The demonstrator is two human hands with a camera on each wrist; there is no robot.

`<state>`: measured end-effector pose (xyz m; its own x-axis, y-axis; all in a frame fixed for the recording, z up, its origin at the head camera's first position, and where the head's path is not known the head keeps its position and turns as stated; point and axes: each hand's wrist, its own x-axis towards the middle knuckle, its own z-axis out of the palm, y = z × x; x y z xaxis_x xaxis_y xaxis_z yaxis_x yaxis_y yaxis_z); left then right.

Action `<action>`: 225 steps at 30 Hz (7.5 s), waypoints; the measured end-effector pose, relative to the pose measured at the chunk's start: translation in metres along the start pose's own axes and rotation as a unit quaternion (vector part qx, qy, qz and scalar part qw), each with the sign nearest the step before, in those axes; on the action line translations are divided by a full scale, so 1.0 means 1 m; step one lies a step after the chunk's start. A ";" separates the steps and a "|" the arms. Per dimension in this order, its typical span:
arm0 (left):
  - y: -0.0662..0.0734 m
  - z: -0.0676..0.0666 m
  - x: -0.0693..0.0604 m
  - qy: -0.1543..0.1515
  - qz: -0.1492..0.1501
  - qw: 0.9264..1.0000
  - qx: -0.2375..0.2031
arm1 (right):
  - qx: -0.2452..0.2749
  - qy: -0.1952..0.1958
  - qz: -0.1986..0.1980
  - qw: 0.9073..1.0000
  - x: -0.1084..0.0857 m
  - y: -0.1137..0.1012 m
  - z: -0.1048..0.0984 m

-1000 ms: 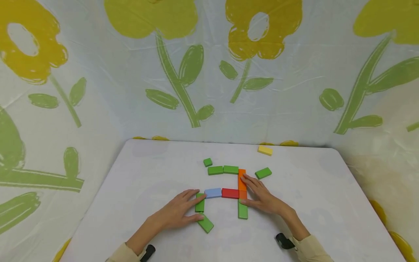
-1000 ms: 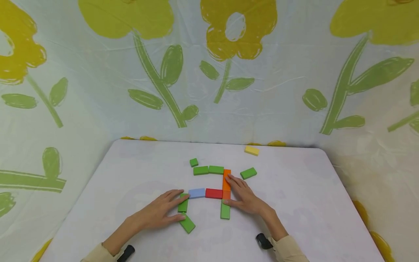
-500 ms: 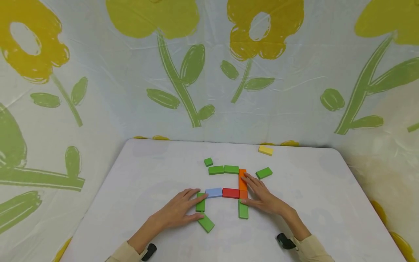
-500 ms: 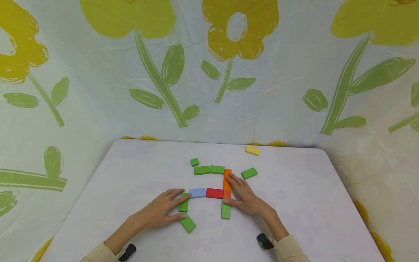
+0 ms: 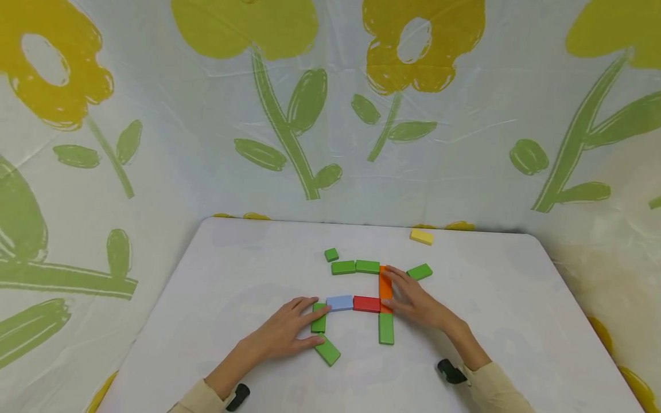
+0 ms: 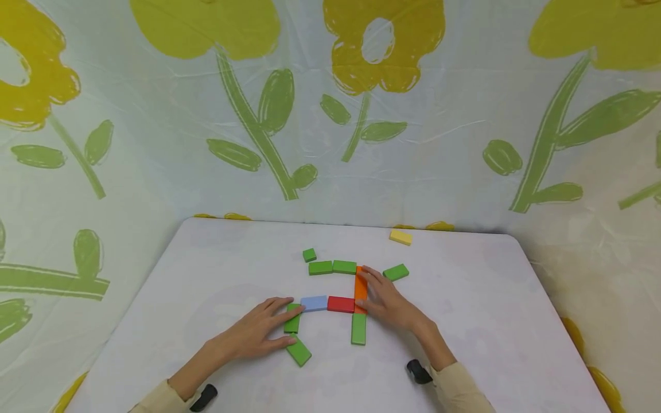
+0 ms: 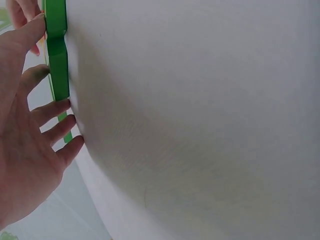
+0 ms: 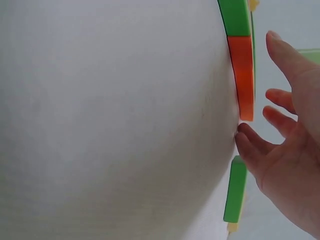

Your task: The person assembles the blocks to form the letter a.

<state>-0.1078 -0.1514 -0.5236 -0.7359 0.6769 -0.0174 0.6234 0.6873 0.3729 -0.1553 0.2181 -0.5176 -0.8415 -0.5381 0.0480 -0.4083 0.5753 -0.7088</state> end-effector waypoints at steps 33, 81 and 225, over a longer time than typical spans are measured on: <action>0.001 -0.001 -0.001 -0.011 -0.019 1.000 -0.017 | -0.097 0.091 0.004 0.991 -0.007 0.035 -0.045; -0.002 0.003 -0.001 -0.003 -0.012 1.000 -0.026 | 0.091 -0.005 -0.003 0.996 -0.038 -0.039 -0.012; -0.003 0.003 -0.001 -0.010 -0.017 0.999 -0.028 | -0.044 -0.030 -0.050 0.997 0.174 -0.054 0.029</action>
<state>-0.1084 -0.1531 -0.5273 -0.7505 0.6591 -0.0483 0.5823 0.6940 0.4235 -0.2691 0.0755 -0.4918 -0.7729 -0.6305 0.0716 -0.5212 0.5663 -0.6385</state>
